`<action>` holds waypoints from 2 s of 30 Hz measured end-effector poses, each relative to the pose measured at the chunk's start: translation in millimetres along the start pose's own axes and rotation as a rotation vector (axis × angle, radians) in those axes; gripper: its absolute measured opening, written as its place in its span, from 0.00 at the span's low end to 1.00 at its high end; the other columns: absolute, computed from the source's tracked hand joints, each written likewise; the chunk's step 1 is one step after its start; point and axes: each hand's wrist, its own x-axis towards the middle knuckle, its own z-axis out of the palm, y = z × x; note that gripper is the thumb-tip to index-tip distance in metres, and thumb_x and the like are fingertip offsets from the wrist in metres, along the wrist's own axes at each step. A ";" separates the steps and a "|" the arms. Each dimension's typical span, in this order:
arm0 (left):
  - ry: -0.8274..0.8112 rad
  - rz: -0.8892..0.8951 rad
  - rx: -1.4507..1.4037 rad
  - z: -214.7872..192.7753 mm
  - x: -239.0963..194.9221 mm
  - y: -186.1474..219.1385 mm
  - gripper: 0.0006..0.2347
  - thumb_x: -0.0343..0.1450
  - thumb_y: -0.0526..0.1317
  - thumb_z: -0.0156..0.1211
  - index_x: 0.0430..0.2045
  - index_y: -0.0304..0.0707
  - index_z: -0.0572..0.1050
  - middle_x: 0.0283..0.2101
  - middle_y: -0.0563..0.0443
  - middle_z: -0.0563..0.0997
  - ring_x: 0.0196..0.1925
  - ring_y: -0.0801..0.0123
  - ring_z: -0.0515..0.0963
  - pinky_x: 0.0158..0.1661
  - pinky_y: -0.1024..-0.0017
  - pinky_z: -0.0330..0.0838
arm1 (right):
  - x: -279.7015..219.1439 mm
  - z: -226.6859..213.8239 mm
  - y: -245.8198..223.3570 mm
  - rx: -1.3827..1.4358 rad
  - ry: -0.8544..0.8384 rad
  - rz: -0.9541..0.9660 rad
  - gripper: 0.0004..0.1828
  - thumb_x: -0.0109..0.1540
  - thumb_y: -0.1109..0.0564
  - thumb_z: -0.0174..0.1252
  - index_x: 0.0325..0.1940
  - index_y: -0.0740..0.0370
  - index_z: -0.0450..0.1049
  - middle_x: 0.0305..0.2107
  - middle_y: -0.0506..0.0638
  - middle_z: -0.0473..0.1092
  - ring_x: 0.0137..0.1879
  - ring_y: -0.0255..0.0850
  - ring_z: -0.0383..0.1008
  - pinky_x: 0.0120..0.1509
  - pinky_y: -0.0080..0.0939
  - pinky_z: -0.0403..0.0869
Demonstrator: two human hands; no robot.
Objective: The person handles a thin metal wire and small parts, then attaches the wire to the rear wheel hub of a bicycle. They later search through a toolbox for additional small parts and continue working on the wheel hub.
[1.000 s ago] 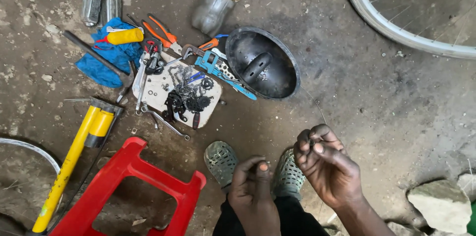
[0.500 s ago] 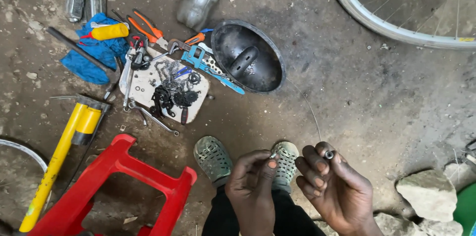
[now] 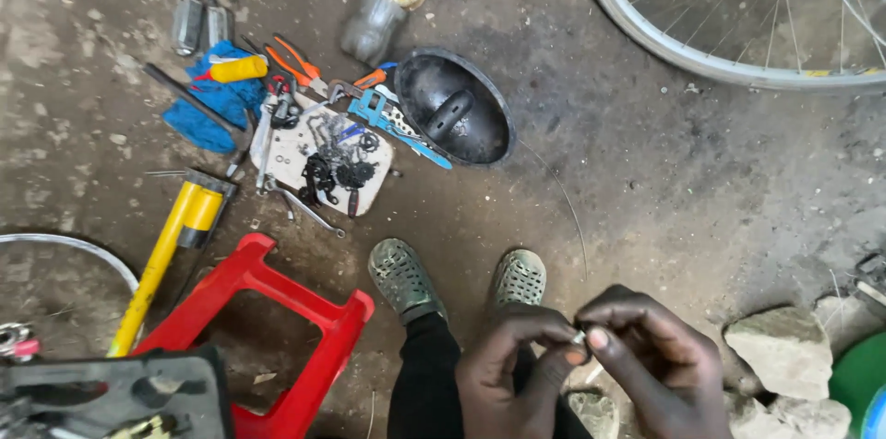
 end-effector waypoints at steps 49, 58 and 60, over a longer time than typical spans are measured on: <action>0.789 -0.660 0.042 -50.8 102.1 -99.8 0.06 0.68 0.35 0.59 0.26 0.37 0.84 0.30 0.48 0.84 0.29 0.66 0.81 0.36 0.69 0.75 | 232.9 149.0 300.1 -0.168 -0.049 0.678 0.05 0.66 0.65 0.55 0.37 0.64 0.76 0.28 0.58 0.77 0.27 0.45 0.74 0.33 0.45 0.70; 0.854 -0.652 -0.026 -62.5 108.7 -122.4 0.05 0.68 0.35 0.63 0.27 0.35 0.84 0.25 0.45 0.81 0.29 0.62 0.80 0.36 0.65 0.76 | 246.9 176.4 311.2 0.037 -0.060 0.589 0.09 0.65 0.61 0.64 0.32 0.60 0.72 0.24 0.54 0.71 0.27 0.43 0.71 0.33 0.44 0.69; 0.948 -0.605 -0.037 -67.0 107.9 -152.5 0.05 0.65 0.33 0.66 0.26 0.34 0.88 0.19 0.43 0.82 0.23 0.63 0.80 0.29 0.70 0.71 | 251.2 177.4 323.6 0.185 0.025 0.571 0.05 0.57 0.67 0.64 0.32 0.62 0.76 0.24 0.53 0.73 0.25 0.43 0.73 0.27 0.44 0.68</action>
